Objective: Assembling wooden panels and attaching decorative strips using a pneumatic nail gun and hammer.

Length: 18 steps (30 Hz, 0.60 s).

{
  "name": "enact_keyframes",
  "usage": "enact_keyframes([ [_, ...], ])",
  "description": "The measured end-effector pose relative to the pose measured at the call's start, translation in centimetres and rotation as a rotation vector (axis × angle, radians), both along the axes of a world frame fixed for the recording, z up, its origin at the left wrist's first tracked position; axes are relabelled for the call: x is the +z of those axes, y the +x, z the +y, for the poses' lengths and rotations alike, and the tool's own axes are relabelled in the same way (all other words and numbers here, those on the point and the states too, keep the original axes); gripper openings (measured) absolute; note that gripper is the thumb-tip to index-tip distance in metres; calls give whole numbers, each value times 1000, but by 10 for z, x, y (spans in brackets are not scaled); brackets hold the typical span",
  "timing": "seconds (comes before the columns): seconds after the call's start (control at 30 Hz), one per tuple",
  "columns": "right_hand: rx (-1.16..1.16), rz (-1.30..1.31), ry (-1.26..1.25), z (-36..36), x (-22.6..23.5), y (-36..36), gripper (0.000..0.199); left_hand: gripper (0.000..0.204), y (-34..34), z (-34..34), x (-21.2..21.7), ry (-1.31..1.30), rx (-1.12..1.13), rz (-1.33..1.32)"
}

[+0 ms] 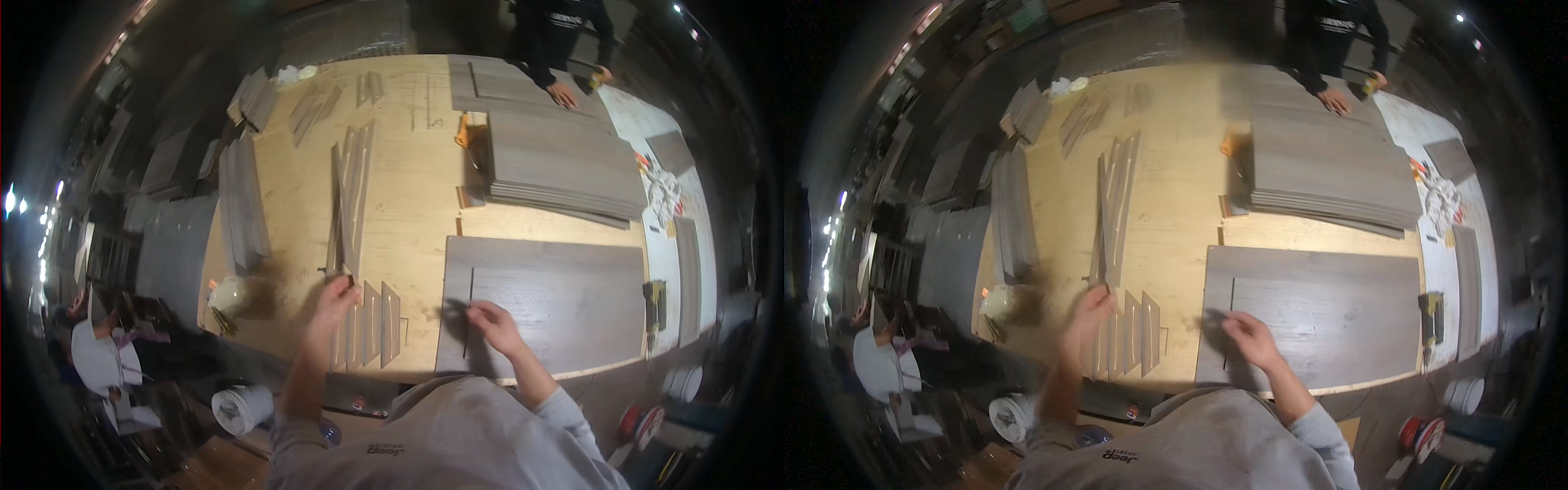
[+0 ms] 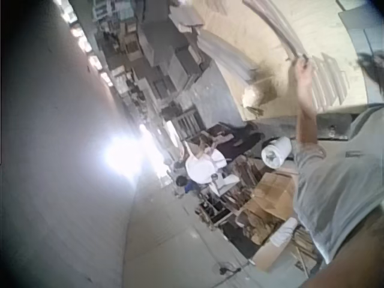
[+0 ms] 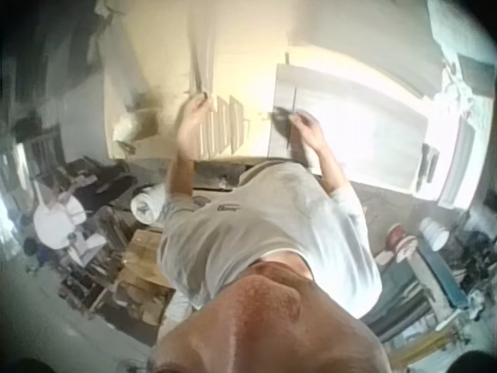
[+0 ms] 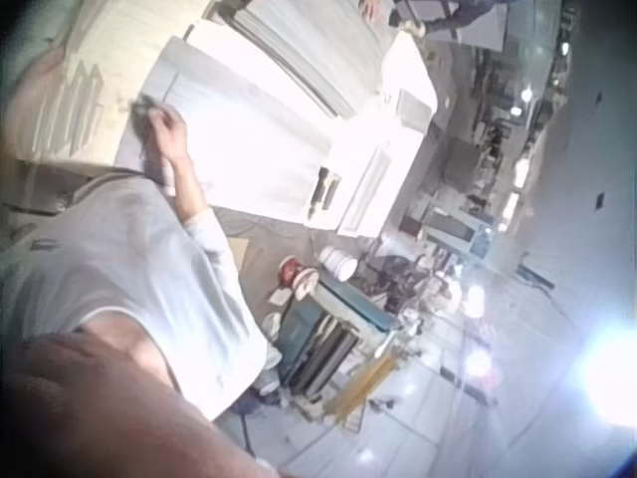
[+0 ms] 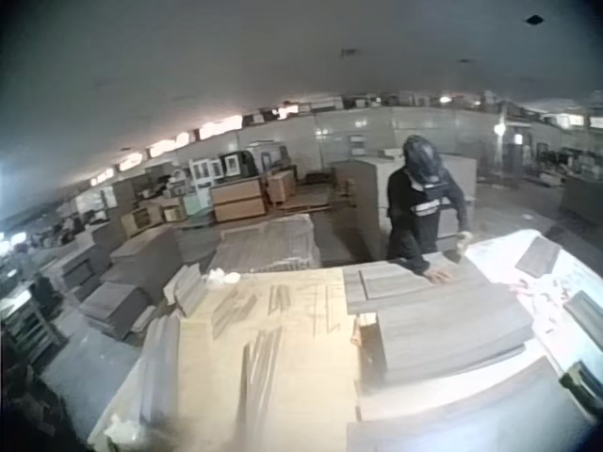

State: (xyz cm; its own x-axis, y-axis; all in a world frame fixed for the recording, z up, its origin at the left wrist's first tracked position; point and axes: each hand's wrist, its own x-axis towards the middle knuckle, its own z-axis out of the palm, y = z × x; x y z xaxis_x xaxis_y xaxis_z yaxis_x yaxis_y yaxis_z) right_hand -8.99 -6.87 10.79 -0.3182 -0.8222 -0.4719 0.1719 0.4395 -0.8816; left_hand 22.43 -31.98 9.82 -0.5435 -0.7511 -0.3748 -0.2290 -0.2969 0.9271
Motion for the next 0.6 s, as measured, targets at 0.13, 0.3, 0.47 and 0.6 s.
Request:
enact_keyframes([
  [0.13,163,-117,-110,-87,11,45,63,32,-58,109,21,16,190,113],
  [0.3,48,-471,-85,-106,53,62,69,48,-106,207,11,14,213,232],
  [0.47,14,-73,-164,-40,32,10,62,43,-138,225,12,-44,-264,-106],
  [0.6,19,718,-208,58,41,-90,64,47,-174,206,51,-890,-379,-254],
])
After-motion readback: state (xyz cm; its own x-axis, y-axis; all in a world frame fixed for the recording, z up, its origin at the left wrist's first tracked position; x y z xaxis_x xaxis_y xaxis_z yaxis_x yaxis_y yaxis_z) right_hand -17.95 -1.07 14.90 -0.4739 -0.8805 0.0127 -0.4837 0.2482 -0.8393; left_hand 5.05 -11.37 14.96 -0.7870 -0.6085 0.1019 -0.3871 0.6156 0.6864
